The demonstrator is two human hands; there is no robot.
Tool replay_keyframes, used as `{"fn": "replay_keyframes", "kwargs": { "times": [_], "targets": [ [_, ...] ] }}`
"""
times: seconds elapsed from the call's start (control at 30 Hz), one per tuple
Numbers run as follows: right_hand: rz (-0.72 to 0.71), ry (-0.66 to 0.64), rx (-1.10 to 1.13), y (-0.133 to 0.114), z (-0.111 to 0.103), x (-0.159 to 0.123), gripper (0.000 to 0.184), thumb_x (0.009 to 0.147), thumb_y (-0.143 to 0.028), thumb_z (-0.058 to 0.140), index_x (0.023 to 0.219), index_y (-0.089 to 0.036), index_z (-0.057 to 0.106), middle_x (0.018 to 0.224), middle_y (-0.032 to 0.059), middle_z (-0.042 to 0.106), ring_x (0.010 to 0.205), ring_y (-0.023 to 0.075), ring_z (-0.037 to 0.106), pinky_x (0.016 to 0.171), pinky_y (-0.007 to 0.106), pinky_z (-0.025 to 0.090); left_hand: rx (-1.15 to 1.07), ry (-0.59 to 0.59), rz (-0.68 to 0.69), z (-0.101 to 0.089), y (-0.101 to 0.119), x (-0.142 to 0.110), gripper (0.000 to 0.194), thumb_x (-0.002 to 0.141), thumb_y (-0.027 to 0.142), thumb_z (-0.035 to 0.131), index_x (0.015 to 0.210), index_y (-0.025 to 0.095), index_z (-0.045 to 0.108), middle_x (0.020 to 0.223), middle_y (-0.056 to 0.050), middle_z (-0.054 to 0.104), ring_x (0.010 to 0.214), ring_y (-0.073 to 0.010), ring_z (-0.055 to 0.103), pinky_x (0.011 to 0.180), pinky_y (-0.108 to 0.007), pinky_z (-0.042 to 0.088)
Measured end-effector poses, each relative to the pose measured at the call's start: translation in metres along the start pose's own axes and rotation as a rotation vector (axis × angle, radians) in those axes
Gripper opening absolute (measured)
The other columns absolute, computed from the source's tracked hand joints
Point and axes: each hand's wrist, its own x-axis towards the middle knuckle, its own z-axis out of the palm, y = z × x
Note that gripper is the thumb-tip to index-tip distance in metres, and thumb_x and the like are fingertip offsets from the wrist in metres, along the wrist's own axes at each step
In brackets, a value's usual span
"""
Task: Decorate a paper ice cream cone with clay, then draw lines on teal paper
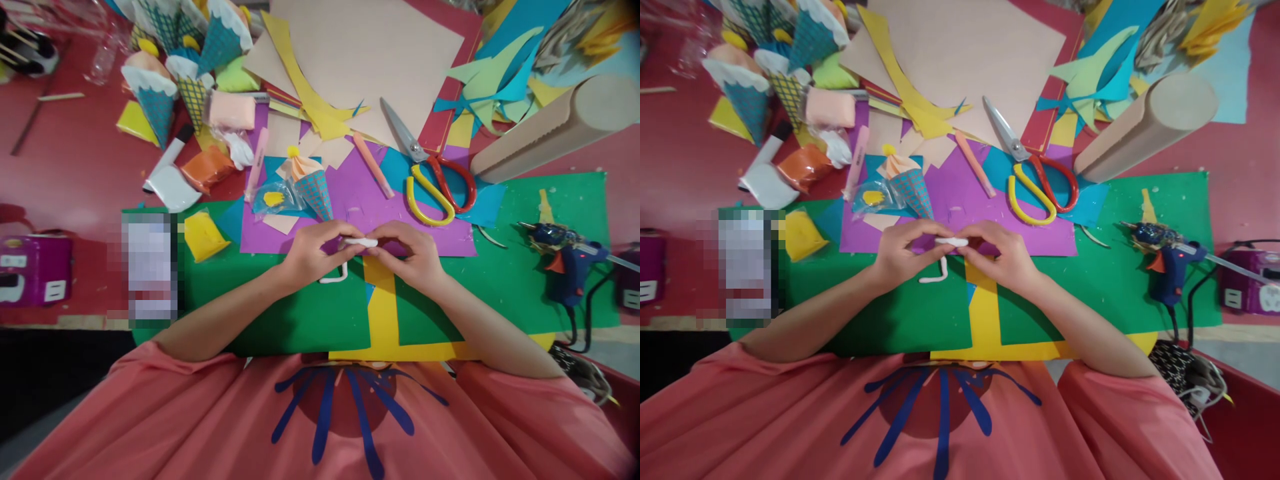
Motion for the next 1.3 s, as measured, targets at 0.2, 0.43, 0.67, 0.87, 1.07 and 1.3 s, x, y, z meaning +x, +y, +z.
{"fn": "replay_keyframes", "kwargs": {
  "times": [0.2, 0.43, 0.67, 0.87, 1.07, 1.3],
  "targets": [
    [-0.001, -0.004, -0.028, 0.0010, 0.0006, -0.0010, 0.014, 0.089, -0.030, 0.066, 0.096, -0.017, 0.066, 0.086, 0.0044, 0.075, 0.073, 0.0125, 0.071, 0.067, 0.023, 0.059, -0.028, 0.020, 0.111, 0.0022, -0.0020, 0.0002, 0.010, 0.090, 0.026, 0.064, 0.089, 0.017, 0.066, 0.079, -0.001, 0.075, 0.070, -0.0092, 0.070, 0.066, -0.018, 0.053],
    [-0.053, -0.010, -0.053, 0.0005, -0.0009, -0.0014, 0.010, 0.093, -0.024, 0.059, 0.090, -0.019, 0.067, 0.084, 0.0047, 0.075, 0.080, 0.0145, 0.072, 0.072, 0.026, 0.059, -0.005, -0.013, 0.066, 0.0019, -0.0023, -0.0011, 0.017, 0.089, 0.033, 0.066, 0.093, 0.017, 0.066, 0.082, -0.003, 0.075, 0.071, -0.0107, 0.070, 0.064, -0.019, 0.053],
    [-0.031, -0.011, -0.055, 0.0032, 0.0010, -0.0050, 0.024, 0.089, -0.030, 0.065, 0.112, -0.021, 0.063, 0.098, 0.0058, 0.074, 0.083, 0.0152, 0.072, 0.075, 0.027, 0.060, -0.023, 0.030, 0.041, 0.0027, -0.0036, -0.0005, 0.013, 0.090, 0.030, 0.065, 0.086, 0.017, 0.067, 0.078, -0.001, 0.074, 0.067, -0.0088, 0.069, 0.064, -0.018, 0.052],
    [-0.177, 0.013, -0.116, 0.0020, -0.0009, -0.0055, 0.011, 0.092, -0.020, 0.060, 0.099, -0.021, 0.067, 0.088, 0.0050, 0.076, 0.083, 0.0157, 0.073, 0.075, 0.027, 0.060, -0.013, -0.090, -0.007, 0.0008, -0.0015, -0.0007, 0.025, 0.091, 0.040, 0.062, 0.094, 0.016, 0.068, 0.083, -0.003, 0.076, 0.072, -0.0109, 0.071, 0.063, -0.018, 0.052],
    [-0.072, 0.026, -0.099, 0.0016, -0.0010, -0.0068, 0.024, 0.090, -0.033, 0.065, 0.110, -0.022, 0.066, 0.095, 0.0041, 0.076, 0.081, 0.0149, 0.073, 0.073, 0.026, 0.060, 0.023, -0.048, -0.017, 0.0013, -0.0026, -0.0023, 0.028, 0.093, 0.042, 0.058, 0.089, 0.017, 0.069, 0.078, -0.002, 0.076, 0.067, -0.0095, 0.070, 0.061, -0.017, 0.051],
    [-0.168, 0.015, -0.145, 0.0026, -0.0001, -0.0057, 0.011, 0.093, -0.023, 0.059, 0.098, -0.020, 0.067, 0.088, 0.0051, 0.077, 0.080, 0.0151, 0.074, 0.072, 0.025, 0.060, -0.016, -0.044, -0.003, 0.0007, -0.0014, -0.0013, 0.023, 0.090, 0.039, 0.064, 0.095, 0.017, 0.068, 0.085, -0.004, 0.076, 0.070, -0.0100, 0.070, 0.061, -0.018, 0.051]
  ]
}}
